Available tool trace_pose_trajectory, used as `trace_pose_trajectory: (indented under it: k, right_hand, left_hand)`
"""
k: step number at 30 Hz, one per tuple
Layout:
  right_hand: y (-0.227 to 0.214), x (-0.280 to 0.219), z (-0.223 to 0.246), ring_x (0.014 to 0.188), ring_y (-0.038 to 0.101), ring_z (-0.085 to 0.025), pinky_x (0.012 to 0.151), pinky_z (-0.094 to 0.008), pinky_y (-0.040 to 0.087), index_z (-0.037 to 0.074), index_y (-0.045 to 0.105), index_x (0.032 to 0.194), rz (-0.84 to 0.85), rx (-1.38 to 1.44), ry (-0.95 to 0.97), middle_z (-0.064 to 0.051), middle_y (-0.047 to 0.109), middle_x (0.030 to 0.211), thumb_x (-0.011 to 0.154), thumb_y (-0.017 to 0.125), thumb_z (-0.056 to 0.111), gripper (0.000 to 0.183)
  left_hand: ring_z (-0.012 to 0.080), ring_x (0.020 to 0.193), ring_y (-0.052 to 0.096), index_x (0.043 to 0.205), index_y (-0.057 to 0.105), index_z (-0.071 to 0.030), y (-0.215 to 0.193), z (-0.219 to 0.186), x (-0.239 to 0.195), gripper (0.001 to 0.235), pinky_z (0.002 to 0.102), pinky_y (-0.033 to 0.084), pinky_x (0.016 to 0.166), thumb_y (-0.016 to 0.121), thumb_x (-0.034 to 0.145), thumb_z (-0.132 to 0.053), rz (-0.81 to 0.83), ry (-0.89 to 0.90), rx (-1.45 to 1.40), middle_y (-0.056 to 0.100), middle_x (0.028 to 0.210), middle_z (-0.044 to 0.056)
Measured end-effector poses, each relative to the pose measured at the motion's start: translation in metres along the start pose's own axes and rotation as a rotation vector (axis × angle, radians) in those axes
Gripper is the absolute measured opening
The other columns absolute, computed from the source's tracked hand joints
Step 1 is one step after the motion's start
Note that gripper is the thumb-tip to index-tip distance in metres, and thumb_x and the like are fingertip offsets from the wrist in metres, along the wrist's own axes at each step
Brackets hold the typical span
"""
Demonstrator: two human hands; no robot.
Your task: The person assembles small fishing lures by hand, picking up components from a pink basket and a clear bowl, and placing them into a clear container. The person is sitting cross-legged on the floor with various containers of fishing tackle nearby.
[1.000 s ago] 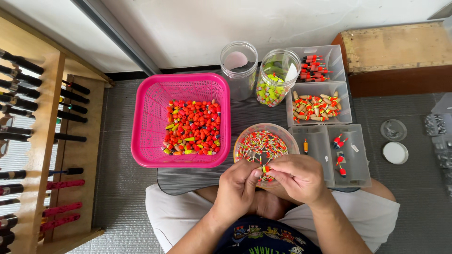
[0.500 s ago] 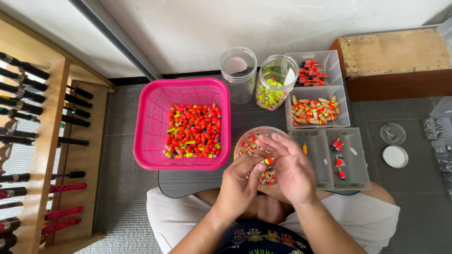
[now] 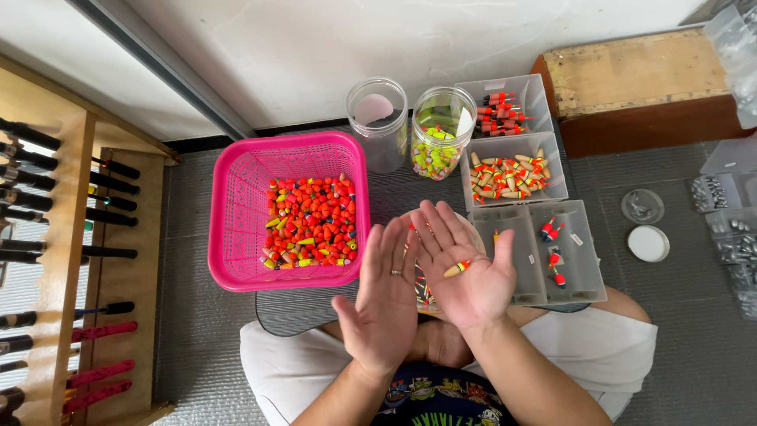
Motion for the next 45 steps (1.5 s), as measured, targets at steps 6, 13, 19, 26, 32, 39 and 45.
trace_pose_trajectory:
  k: [6,13,19,26,32,39,45]
  right_hand:
    - [0.015,-0.001,0.0,0.148,0.011,-0.032,0.115,-0.043,0.021,0.001,0.03,0.148,0.208,-0.111,0.019,-0.018,0.018,0.158,0.089,0.03,0.071,0.091]
    - [0.014,0.0,-0.001,0.147,0.015,-0.031,0.114,-0.042,0.022,0.001,0.031,0.147,0.188,-0.092,0.026,-0.018,0.02,0.157,0.088,0.035,0.07,0.091]
    - [-0.001,0.011,0.026,0.129,0.044,-0.043,0.108,-0.048,0.036,-0.005,0.049,0.127,-0.217,-0.016,-0.005,-0.029,0.046,0.139,0.089,0.043,0.061,0.077]
    - [-0.032,0.067,0.162,0.123,0.047,-0.026,0.104,-0.038,0.029,0.001,0.05,0.123,-0.459,-0.745,-0.569,-0.017,0.049,0.132,0.079,0.046,0.061,0.075]
    - [0.009,0.041,0.132,0.123,0.05,-0.019,0.105,-0.031,0.04,0.003,0.049,0.127,-0.247,-1.395,-0.636,-0.014,0.052,0.133,0.098,0.051,0.031,0.04]
    - [0.019,0.005,0.023,0.074,0.072,-0.019,0.066,-0.03,0.058,0.014,0.071,0.107,0.181,-2.204,-0.291,-0.004,0.074,0.09,0.078,0.073,0.009,0.03]
    - [-0.022,0.011,-0.016,0.091,0.068,-0.035,0.08,-0.049,0.055,0.014,0.064,0.093,0.334,-2.715,0.531,-0.008,0.071,0.093,0.079,0.067,0.026,0.018]
  left_hand:
    - [0.0273,0.148,0.017,0.151,0.024,-0.008,-0.008,0.008,-0.002,0.088,0.044,0.006,0.125,0.041,0.089,-0.068,-0.101,-0.036,-0.281,0.021,0.157,0.019]
    - [0.0326,0.15,0.011,0.152,0.021,-0.008,-0.009,0.011,-0.006,0.09,0.044,0.005,0.124,0.042,0.089,-0.068,-0.115,-0.005,-0.25,0.017,0.158,0.02]
    - [0.0326,0.149,0.02,0.15,0.029,-0.01,0.006,-0.01,-0.006,0.058,0.043,0.016,0.123,0.043,0.106,-0.045,0.036,-0.001,0.087,0.015,0.159,0.027]
    - [0.028,0.1,0.064,0.118,0.056,0.005,-0.02,-0.071,-0.008,0.036,0.038,0.05,0.095,0.057,0.097,-0.025,-0.055,0.021,0.693,0.063,0.106,0.018]
    - [0.0158,0.088,0.063,0.104,0.064,-0.003,-0.036,-0.14,0.028,0.021,0.026,0.049,0.081,0.057,0.092,-0.018,-0.201,0.023,1.304,0.067,0.095,0.006]
    - [0.0409,0.076,0.065,0.089,0.067,-0.006,-0.083,-0.097,0.077,0.008,0.05,0.052,0.064,0.063,0.084,-0.012,0.392,-0.472,2.013,0.066,0.082,0.015]
    - [0.0364,0.08,0.068,0.084,0.072,-0.003,-0.156,-0.025,0.063,0.017,0.046,0.053,0.067,0.056,0.08,-0.002,0.912,-0.689,2.229,0.07,0.08,0.014]
Point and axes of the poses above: each hand's wrist, its own x-axis towards the middle knuckle, its own y-axis out of the palm, z = x × y, the point moved 8 cm from there along x, towards the middle knuckle
